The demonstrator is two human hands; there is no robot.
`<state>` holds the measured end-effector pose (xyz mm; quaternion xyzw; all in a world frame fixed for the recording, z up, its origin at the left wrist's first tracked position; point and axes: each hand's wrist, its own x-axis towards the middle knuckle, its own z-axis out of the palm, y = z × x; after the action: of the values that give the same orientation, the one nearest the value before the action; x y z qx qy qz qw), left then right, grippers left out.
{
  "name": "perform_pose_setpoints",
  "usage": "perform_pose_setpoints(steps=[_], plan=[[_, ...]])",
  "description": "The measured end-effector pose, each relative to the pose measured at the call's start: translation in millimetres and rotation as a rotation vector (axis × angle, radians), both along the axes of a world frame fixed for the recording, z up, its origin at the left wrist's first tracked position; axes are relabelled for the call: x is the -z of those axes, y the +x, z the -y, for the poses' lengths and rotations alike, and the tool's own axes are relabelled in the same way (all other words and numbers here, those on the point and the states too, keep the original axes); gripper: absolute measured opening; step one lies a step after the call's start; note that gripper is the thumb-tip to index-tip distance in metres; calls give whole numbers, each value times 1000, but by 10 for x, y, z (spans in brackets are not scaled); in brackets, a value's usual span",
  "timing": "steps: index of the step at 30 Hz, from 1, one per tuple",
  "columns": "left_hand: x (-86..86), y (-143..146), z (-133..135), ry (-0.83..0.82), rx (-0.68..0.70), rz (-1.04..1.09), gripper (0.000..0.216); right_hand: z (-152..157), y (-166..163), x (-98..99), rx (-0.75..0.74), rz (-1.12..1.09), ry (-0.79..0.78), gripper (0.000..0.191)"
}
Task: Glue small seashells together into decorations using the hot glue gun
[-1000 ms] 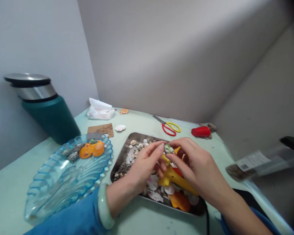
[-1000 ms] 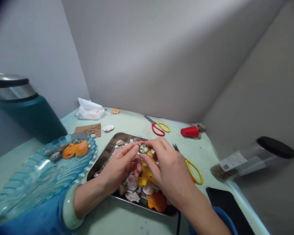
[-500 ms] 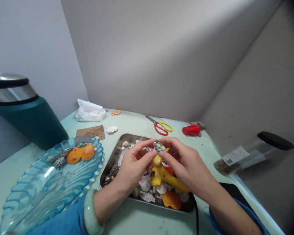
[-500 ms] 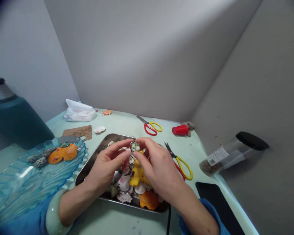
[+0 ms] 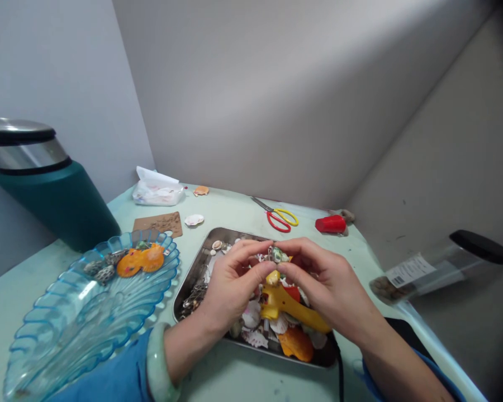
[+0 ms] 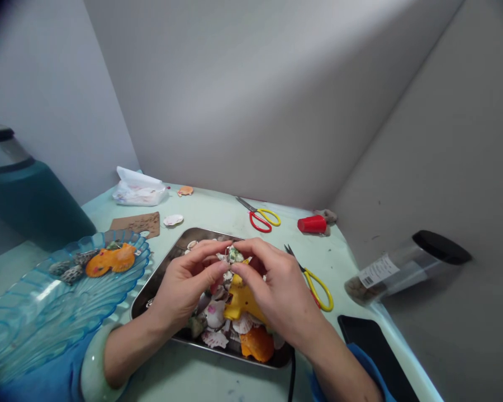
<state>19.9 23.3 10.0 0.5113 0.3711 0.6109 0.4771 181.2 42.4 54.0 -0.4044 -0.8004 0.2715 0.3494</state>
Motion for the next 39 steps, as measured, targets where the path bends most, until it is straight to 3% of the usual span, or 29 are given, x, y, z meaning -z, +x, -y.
perform_pose_setpoints(steps=[7, 14, 22, 26, 31, 39], plan=[[-21, 11, 8, -2, -11, 24, 24, 21, -8, 5, -23, -38, -1, 17], [-48, 30, -4, -214, 53, 179, 29, 41, -72, 41, 21, -19, -104, 14], [-70, 26, 6, -301, 128, 294, 40, 39, -73, 47, 125, 78, 32, 20], [-37, 21, 2, -294, 163, 245, 45, 20, -57, 65, 153, 132, 138, 22], [-15, 32, -10, -228, 91, 171, 35, 9, -52, 75, 125, 166, 172, 26], [-46, 49, 3, -239, 35, 149, 25, 42, -51, 25, 73, 150, 97, 25]])
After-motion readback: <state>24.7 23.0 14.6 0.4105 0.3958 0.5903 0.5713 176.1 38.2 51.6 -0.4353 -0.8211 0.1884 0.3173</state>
